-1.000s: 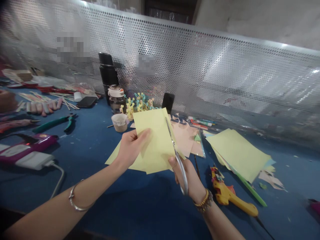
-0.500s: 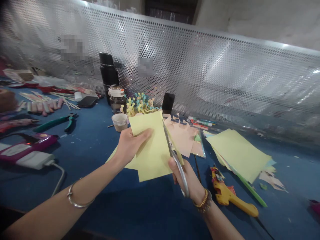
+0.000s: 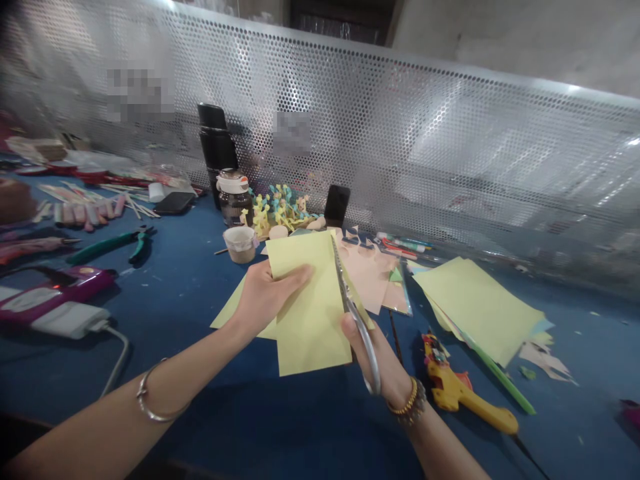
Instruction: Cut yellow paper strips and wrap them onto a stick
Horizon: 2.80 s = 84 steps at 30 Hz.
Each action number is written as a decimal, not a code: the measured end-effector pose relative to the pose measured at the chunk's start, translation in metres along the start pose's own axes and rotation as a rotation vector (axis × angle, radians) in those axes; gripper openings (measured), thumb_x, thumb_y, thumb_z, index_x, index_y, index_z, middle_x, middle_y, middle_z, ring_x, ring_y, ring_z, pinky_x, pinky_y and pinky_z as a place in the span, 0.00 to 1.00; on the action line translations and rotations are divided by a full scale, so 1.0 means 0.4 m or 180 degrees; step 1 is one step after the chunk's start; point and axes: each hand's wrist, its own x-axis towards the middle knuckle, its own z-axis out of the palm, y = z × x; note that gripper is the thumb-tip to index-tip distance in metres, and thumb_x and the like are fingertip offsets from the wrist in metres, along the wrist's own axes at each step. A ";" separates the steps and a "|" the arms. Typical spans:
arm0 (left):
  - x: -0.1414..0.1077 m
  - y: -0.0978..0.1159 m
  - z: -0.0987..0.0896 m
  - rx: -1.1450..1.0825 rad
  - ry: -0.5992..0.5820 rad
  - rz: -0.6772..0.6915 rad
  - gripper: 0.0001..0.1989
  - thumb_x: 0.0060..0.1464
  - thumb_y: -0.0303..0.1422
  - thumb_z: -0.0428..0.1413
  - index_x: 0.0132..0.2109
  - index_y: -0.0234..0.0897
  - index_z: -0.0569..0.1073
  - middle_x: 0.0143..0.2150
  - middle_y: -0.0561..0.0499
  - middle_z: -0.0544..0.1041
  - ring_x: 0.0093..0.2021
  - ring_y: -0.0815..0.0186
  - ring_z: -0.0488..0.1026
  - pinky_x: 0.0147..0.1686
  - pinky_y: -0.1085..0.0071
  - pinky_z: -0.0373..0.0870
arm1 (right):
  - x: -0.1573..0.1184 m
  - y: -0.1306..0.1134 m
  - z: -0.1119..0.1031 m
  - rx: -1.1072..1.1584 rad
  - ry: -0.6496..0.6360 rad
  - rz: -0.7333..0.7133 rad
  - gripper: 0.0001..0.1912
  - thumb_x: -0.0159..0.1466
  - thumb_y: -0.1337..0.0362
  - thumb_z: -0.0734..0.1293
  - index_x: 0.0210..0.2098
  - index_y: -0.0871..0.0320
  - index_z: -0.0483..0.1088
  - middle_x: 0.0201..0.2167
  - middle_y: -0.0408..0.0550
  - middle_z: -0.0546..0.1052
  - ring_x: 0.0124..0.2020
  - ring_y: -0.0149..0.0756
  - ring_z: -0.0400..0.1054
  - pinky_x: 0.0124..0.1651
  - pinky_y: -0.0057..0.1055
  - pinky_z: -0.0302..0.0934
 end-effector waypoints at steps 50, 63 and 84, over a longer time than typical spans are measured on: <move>-0.002 -0.005 0.004 0.0020 -0.0011 0.0003 0.11 0.46 0.36 0.63 0.36 0.34 0.78 0.39 0.47 0.81 0.37 0.60 0.78 0.29 0.73 0.75 | -0.008 0.003 0.020 0.0002 -0.0048 0.0524 0.37 0.57 0.32 0.50 0.33 0.61 0.65 0.19 0.43 0.64 0.16 0.32 0.63 0.18 0.29 0.62; -0.003 0.002 0.004 0.0083 -0.0003 0.0013 0.11 0.47 0.36 0.62 0.37 0.33 0.78 0.39 0.47 0.81 0.38 0.59 0.78 0.30 0.72 0.75 | -0.004 0.017 0.023 0.0234 -0.0099 0.0559 0.33 0.58 0.33 0.53 0.34 0.60 0.63 0.21 0.40 0.63 0.15 0.28 0.61 0.16 0.26 0.59; -0.001 -0.006 0.004 0.0112 -0.0004 -0.0024 0.12 0.46 0.37 0.62 0.36 0.33 0.78 0.39 0.45 0.81 0.36 0.60 0.78 0.30 0.70 0.75 | -0.004 0.014 0.019 0.0093 -0.0120 0.0574 0.31 0.59 0.35 0.53 0.32 0.60 0.63 0.18 0.39 0.61 0.15 0.27 0.59 0.17 0.25 0.59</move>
